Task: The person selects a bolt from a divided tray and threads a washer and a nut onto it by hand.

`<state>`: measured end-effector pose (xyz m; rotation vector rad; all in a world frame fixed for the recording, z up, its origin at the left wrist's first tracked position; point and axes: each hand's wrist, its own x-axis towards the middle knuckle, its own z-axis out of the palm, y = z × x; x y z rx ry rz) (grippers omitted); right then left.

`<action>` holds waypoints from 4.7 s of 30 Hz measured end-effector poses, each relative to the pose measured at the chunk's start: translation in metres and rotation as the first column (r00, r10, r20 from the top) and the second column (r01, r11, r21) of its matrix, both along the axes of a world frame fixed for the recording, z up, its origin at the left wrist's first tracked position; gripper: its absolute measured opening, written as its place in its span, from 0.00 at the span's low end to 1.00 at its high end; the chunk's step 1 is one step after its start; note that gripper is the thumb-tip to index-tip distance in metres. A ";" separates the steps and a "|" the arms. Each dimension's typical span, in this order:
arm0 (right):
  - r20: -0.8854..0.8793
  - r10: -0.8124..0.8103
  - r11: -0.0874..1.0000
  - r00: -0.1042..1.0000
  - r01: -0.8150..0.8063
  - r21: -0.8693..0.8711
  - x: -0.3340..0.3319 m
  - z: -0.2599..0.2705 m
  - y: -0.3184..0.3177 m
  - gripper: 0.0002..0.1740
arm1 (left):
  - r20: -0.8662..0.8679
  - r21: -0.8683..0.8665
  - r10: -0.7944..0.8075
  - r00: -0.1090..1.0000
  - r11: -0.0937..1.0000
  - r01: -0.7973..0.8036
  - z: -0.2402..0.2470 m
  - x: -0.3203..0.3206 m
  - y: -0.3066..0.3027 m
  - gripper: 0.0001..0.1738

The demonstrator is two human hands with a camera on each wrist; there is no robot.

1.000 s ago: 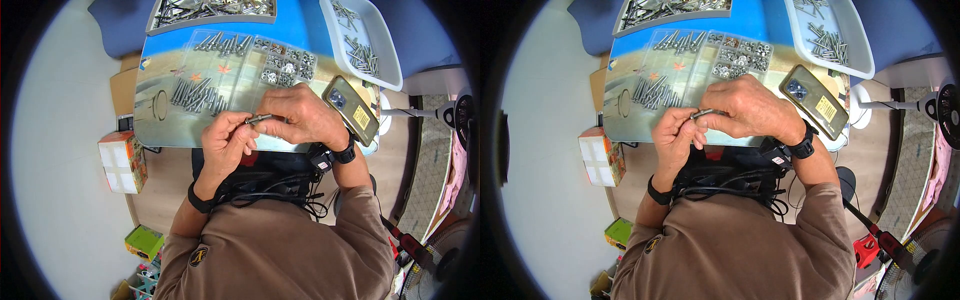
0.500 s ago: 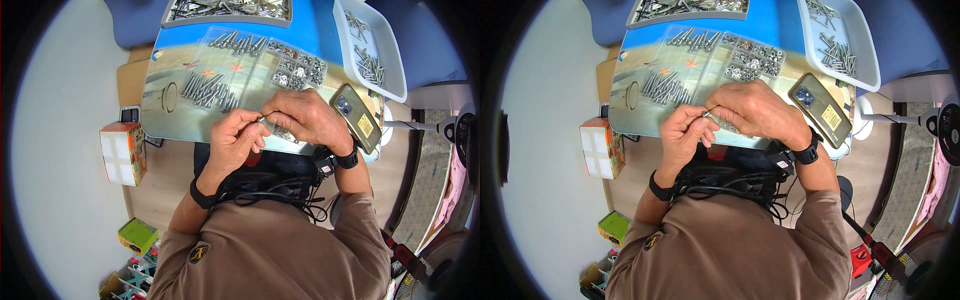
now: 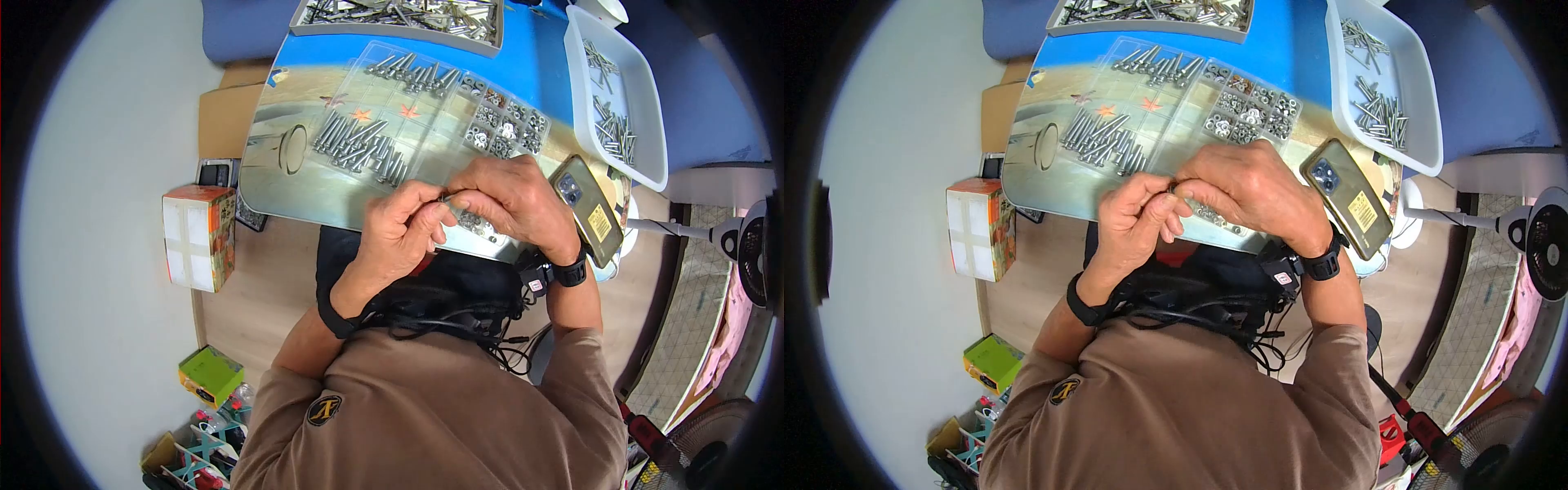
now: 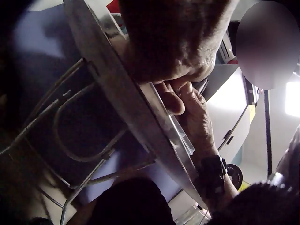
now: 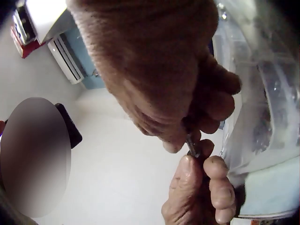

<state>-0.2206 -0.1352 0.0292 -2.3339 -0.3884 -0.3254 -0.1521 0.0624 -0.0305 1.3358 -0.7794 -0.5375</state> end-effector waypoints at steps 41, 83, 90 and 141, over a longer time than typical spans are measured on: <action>0.078 -0.083 0.992 0.993 0.090 -0.092 0.001 0.011 0.011 0.11 | 0.000 -0.016 0.086 0.996 0.996 -0.086 0.005 -0.002 -0.003 0.07; 0.034 0.003 0.996 0.999 0.000 -0.088 0.006 0.003 0.005 0.10 | 0.069 -0.073 0.078 0.995 0.995 -0.073 -0.001 -0.002 -0.001 0.12; -0.029 -0.080 0.997 0.996 0.080 -0.006 0.004 0.001 0.009 0.11 | 0.071 -0.062 0.064 0.995 0.996 -0.060 0.000 -0.001 -0.001 0.10; 0.035 -0.022 0.996 0.999 0.025 -0.082 0.006 0.002 0.007 0.10 | 0.067 -0.054 0.066 0.996 0.997 -0.062 0.003 0.000 -0.002 0.09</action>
